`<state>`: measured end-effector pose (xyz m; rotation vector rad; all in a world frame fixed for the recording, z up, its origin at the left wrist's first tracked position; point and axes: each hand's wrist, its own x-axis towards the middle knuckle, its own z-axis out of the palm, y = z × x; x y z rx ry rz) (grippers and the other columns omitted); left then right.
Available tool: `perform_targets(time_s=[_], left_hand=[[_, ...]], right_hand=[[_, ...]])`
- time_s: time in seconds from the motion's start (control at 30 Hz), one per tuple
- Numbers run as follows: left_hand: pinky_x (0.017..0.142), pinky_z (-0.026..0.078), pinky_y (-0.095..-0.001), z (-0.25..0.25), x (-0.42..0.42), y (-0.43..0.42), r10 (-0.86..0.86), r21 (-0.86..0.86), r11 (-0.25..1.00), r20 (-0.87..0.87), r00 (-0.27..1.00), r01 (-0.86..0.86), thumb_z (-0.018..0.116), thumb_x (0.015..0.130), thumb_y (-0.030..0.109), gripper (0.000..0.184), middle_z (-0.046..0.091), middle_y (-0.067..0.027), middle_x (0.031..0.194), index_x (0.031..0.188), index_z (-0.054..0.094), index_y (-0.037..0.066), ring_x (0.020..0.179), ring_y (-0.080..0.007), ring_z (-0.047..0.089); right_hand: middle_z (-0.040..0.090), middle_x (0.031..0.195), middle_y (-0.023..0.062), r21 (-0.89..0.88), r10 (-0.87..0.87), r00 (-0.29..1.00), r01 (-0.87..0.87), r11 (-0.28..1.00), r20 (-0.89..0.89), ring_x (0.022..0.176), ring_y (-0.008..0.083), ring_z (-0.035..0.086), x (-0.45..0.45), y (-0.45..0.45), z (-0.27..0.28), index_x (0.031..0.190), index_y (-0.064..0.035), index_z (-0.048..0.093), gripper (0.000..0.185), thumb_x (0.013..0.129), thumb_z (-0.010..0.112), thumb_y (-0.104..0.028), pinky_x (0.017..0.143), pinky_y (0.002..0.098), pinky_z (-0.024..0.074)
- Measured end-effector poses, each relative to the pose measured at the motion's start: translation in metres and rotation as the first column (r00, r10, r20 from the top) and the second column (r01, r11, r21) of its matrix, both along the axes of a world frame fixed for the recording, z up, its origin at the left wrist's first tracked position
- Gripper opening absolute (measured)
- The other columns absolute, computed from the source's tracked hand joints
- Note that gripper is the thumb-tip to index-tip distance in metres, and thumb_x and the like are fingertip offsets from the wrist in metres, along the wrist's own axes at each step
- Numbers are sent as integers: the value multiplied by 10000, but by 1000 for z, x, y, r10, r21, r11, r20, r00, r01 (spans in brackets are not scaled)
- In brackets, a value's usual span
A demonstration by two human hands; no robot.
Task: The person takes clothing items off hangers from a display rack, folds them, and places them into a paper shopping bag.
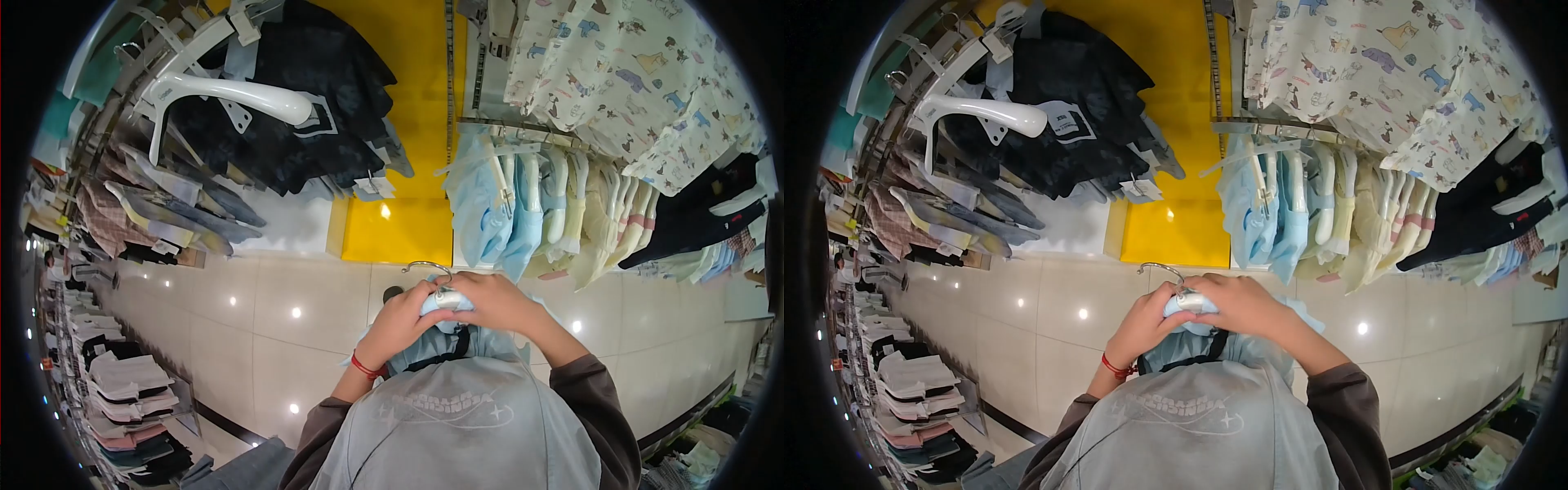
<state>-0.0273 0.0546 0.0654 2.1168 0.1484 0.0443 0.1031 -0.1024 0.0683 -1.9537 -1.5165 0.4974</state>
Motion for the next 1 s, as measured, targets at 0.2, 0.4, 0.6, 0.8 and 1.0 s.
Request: perform_targets(time_s=[0.2,0.4,0.6,0.8,1.0], left_hand=[[697,470,-395,-14,-12,25,25,128,992,-76,997,-15,618,813,351,398,611,-182,900,1054,504,56,850,-361,591],[719,475,-387,-28,-8,12,-15,250,968,-15,1000,18,662,772,281,412,592,-153,963,1083,497,66,866,-343,583],[752,441,-378,-32,1,-9,-62,366,931,213,975,-21,691,650,137,351,535,-78,995,967,552,80,918,-276,524],[775,417,-385,-26,-7,4,-78,338,941,256,963,-13,673,662,128,236,547,-67,1001,867,567,78,917,-273,515],[675,457,-344,-22,-2,-4,-109,161,983,122,986,89,681,721,155,209,562,-82,931,853,561,47,800,-270,559]], right_hand=[[634,920,120,-83,-93,993,87,993,-73,825,308,611,34,-16,-20,1005,-93,594,357,701,706,-243,715,380,484],[616,905,95,-34,-8,998,6,999,-66,814,309,603,26,-13,-29,1007,-101,565,372,662,696,-149,690,379,479],[612,904,53,37,-51,998,50,998,21,824,279,599,5,-13,-27,1005,-125,563,371,652,674,-94,682,365,472],[600,833,44,28,-116,993,115,993,4,819,263,602,10,-35,-39,939,-125,564,324,648,703,-148,660,366,476],[614,864,39,9,-145,989,145,989,-27,812,267,594,10,-44,-51,924,-115,582,291,676,719,-184,701,358,470]])
